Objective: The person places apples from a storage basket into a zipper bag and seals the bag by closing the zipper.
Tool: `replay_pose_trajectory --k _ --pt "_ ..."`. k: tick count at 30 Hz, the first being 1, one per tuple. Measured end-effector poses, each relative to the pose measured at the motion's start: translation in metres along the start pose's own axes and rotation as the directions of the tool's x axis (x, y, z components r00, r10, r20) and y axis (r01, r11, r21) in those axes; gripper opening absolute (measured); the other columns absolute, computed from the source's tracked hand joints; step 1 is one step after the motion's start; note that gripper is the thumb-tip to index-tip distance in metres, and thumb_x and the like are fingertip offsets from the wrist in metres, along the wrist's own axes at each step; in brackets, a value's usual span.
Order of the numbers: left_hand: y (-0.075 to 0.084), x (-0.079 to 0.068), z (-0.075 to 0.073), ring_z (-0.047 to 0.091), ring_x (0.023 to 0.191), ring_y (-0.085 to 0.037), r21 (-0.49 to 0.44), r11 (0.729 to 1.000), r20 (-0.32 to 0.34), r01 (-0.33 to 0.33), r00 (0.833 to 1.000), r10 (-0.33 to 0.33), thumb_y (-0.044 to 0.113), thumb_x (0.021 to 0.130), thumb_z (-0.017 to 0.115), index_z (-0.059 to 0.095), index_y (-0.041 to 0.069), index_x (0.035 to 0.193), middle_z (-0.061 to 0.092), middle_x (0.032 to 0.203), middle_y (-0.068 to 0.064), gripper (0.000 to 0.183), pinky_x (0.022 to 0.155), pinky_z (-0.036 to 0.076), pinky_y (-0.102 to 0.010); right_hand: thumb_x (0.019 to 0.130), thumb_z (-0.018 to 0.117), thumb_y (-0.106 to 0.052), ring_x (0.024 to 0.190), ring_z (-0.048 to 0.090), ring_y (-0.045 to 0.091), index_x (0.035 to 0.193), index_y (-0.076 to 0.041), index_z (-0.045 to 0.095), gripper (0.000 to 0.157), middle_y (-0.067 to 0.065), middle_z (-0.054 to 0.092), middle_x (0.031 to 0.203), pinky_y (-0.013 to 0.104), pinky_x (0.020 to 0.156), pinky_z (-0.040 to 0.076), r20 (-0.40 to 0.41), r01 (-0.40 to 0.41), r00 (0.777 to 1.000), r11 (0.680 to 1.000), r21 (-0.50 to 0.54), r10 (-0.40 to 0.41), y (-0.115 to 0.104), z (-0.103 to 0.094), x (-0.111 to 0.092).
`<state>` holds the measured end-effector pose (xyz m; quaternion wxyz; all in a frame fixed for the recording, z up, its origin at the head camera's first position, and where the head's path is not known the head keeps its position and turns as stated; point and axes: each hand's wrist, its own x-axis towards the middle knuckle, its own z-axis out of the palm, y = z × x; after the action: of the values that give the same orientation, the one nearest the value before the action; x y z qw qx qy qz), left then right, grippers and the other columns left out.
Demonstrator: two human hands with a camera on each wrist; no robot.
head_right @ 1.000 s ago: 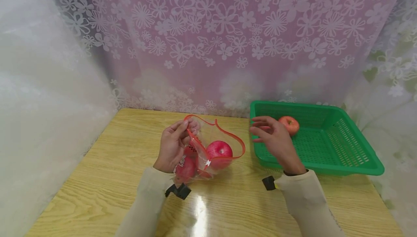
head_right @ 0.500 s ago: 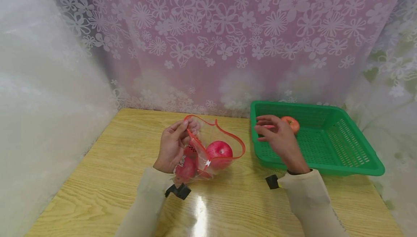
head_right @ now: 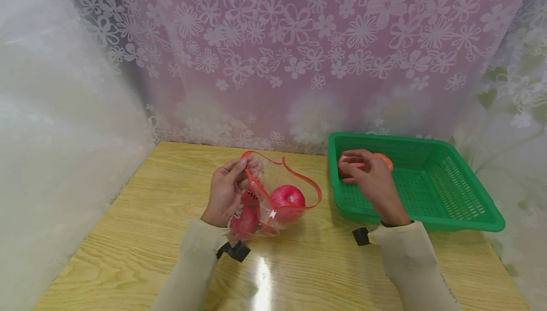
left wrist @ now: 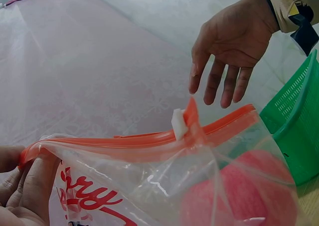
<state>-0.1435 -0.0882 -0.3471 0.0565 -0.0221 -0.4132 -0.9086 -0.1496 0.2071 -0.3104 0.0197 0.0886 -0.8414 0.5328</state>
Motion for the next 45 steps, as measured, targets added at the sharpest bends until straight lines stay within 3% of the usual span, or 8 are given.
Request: replay_pose_trajectory --k 4,10,18,41,45 --pt "0.000 0.000 0.000 0.072 0.073 -0.015 0.001 1.000 -0.001 0.001 1.000 -0.001 0.001 0.097 0.054 0.071 0.001 0.095 0.072 0.082 -0.006 0.018 0.066 0.057 -0.023 0.099 0.054 -0.031 0.097 0.061 0.007 0.132 -0.004 0.050 0.042 0.016 0.051 0.128 0.024 0.075 0.057 -0.008 0.015 1.000 1.000 0.007 -0.015 0.002 -0.003 0.000" --pt "0.000 0.000 0.000 0.072 0.073 -0.014 0.007 1.000 -0.006 0.006 1.000 -0.006 0.001 0.097 0.054 0.071 0.001 0.095 0.072 0.082 -0.005 0.018 0.066 0.057 -0.023 0.099 0.056 -0.031 0.094 0.061 0.004 0.132 -0.005 0.050 0.042 0.005 0.053 0.121 0.025 0.075 0.058 -0.018 0.021 1.000 1.000 0.013 -0.021 0.005 -0.007 0.002" --pt "0.000 0.000 0.000 0.072 0.073 -0.013 -0.008 1.000 0.015 -0.004 1.000 0.004 0.001 0.097 0.054 0.072 0.004 0.092 0.073 0.082 -0.005 0.019 0.062 0.056 -0.018 0.099 0.055 -0.031 0.093 0.061 0.005 0.128 -0.009 0.052 0.037 0.008 0.052 0.120 0.023 0.076 0.057 -0.026 0.025 0.999 0.999 0.024 -0.025 0.009 -0.012 0.003" --pt "0.000 0.001 -0.002 0.072 0.073 -0.014 -0.001 1.000 0.015 -0.020 1.000 0.021 0.000 0.097 0.054 0.072 0.003 0.093 0.073 0.082 -0.005 0.019 0.063 0.057 -0.020 0.098 0.054 -0.036 0.085 0.065 0.006 0.124 -0.020 0.053 0.030 -0.006 0.053 0.112 0.021 0.072 0.057 -0.062 -0.058 0.996 0.998 0.022 0.059 0.019 -0.029 0.014" --pt "0.000 0.001 -0.002 0.072 0.072 -0.013 -0.008 1.000 0.019 -0.022 1.000 0.022 0.000 0.097 0.053 0.073 0.004 0.092 0.073 0.082 -0.005 0.021 0.063 0.057 -0.020 0.097 0.054 -0.040 0.086 0.064 0.004 0.125 -0.021 0.052 0.034 -0.009 0.055 0.111 0.025 0.082 0.052 -0.076 -0.083 0.994 0.996 -0.014 0.082 0.021 -0.032 0.014"
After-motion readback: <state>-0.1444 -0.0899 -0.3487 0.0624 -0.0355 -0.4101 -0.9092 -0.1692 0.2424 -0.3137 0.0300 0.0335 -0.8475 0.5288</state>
